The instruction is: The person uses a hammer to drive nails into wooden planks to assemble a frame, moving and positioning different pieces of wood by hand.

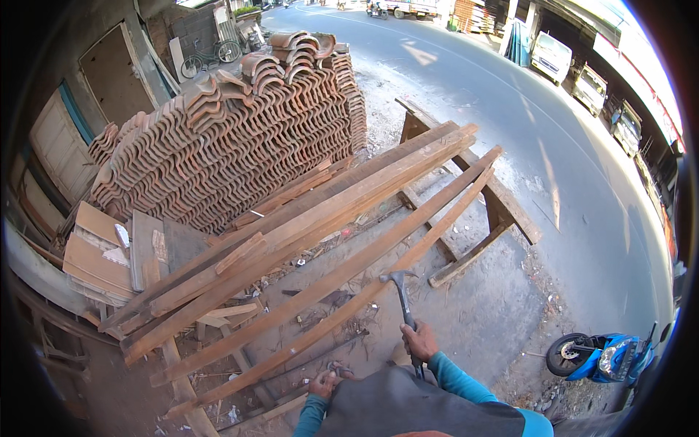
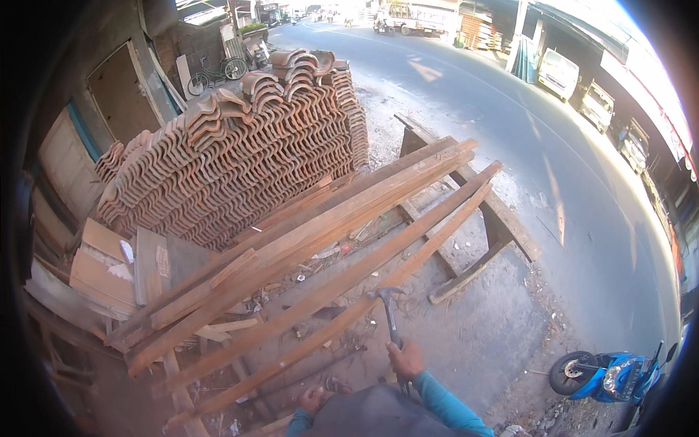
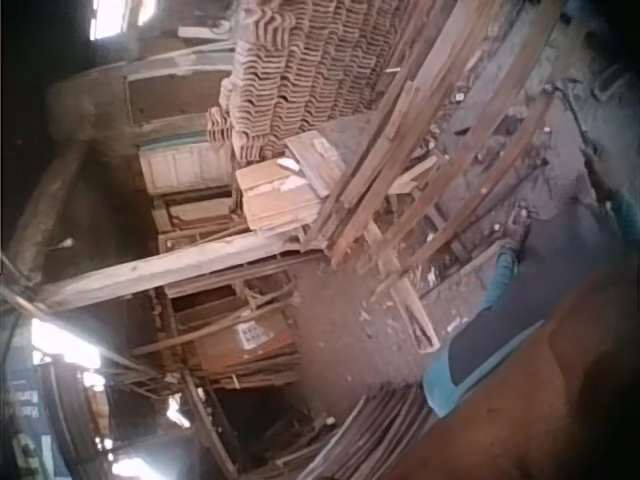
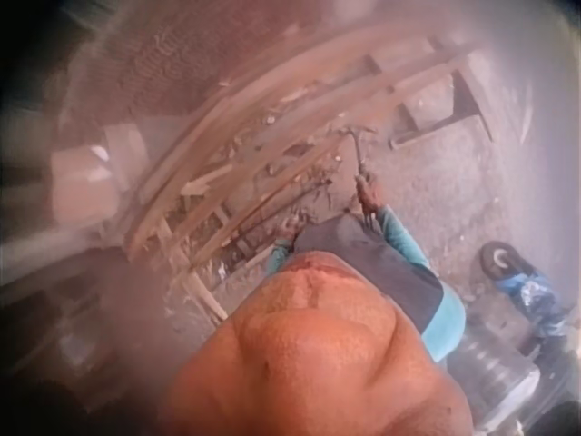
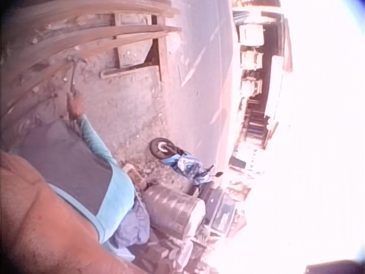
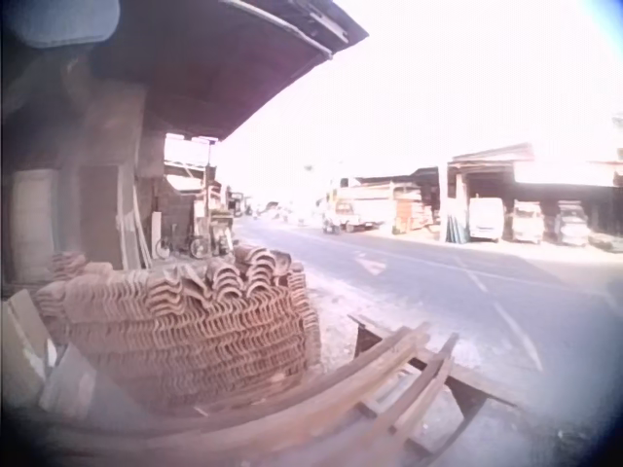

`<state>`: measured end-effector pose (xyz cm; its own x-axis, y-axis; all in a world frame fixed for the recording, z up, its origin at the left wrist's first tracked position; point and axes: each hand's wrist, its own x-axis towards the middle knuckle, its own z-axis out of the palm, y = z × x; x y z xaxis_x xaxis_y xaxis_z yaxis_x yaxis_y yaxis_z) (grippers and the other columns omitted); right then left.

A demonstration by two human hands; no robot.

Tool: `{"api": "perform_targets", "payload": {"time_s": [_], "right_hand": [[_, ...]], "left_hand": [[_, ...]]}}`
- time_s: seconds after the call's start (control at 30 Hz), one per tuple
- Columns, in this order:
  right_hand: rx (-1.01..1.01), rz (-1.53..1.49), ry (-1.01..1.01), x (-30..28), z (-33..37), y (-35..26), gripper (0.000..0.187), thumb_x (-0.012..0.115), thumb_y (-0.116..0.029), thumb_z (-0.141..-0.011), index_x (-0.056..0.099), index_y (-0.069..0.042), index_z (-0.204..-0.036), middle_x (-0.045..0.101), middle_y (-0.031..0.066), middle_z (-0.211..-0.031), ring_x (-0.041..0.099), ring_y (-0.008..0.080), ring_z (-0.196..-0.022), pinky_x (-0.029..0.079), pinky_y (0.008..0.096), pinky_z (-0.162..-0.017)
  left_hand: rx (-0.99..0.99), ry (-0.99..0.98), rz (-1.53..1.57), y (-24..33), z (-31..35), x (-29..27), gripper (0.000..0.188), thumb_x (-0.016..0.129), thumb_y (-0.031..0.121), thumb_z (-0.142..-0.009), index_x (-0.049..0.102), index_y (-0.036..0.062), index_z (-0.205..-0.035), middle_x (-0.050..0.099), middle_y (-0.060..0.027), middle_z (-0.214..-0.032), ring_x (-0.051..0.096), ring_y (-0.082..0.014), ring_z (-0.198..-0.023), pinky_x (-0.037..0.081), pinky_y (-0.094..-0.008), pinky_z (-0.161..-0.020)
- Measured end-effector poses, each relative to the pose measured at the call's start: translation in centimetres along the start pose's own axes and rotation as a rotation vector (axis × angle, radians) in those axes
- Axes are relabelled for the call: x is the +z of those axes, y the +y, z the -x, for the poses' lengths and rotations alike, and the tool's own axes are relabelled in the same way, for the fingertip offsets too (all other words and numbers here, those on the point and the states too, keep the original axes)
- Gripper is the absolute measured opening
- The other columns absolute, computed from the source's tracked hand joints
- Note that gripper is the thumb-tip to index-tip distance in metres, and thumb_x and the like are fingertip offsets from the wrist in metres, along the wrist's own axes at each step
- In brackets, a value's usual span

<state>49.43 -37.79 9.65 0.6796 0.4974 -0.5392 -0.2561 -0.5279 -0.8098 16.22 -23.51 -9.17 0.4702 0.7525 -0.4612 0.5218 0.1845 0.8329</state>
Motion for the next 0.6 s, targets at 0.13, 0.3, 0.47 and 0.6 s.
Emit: {"api": "perform_targets", "payload": {"time_s": [0.13,0.3,0.47,0.6], "right_hand": [[0.085,-0.213,-0.178,-5.0,-2.1,0.5,0.027,0.061,-0.031,-0.097,0.054,-0.005,-0.093,0.055,0.0027,-0.07,0.053,0.0118,-0.054,0.045,0.0295,-0.048],[-0.022,-0.114,-0.191,-14.6,-2.7,-0.9,0.03,0.06,-0.035,-0.099,0.054,-0.005,-0.094,0.054,0.0011,-0.071,0.053,0.0101,-0.058,0.044,0.0292,-0.051],[0.02,0.012,-0.034,-25.9,-2.3,0.6,0.031,0.06,-0.033,-0.099,0.054,-0.003,-0.094,0.055,0.0026,-0.072,0.053,0.0112,-0.058,0.044,0.0305,-0.051],[0.095,-0.115,0.174,-31.2,-2.6,2.2,0.032,0.061,-0.033,-0.098,0.055,-0.002,-0.095,0.055,0.0034,-0.07,0.053,0.0122,-0.056,0.045,0.0312,-0.05]], "left_hand": [[0.301,0.132,-0.15,16.7,-2.2,4.1,0.049,0.069,0.031,-0.09,0.062,0.0007,-0.128,0.07,-0.0107,-0.096,0.066,-0.0211,-0.088,0.054,-0.0366,-0.081],[0.635,0.624,-0.244,24.8,-9.3,9.4,0.065,0.067,0.016,-0.086,0.043,0.0022,-0.145,0.058,-0.019,-0.116,0.061,-0.0302,-0.095,0.052,-0.0425,-0.084],[0.673,0.651,-0.296,30.9,-10.1,16.9,0.072,0.068,0.012,-0.08,0.041,0.0022,-0.146,0.054,-0.0244,-0.123,0.055,-0.0394,-0.109,0.047,-0.0473,-0.095],[0.724,0.501,-0.355,32.3,-12.8,21.3,0.068,0.07,0.013,-0.079,0.046,0.001,-0.141,0.055,-0.0248,-0.124,0.054,-0.0409,-0.114,0.046,-0.0478,-0.097]]}}
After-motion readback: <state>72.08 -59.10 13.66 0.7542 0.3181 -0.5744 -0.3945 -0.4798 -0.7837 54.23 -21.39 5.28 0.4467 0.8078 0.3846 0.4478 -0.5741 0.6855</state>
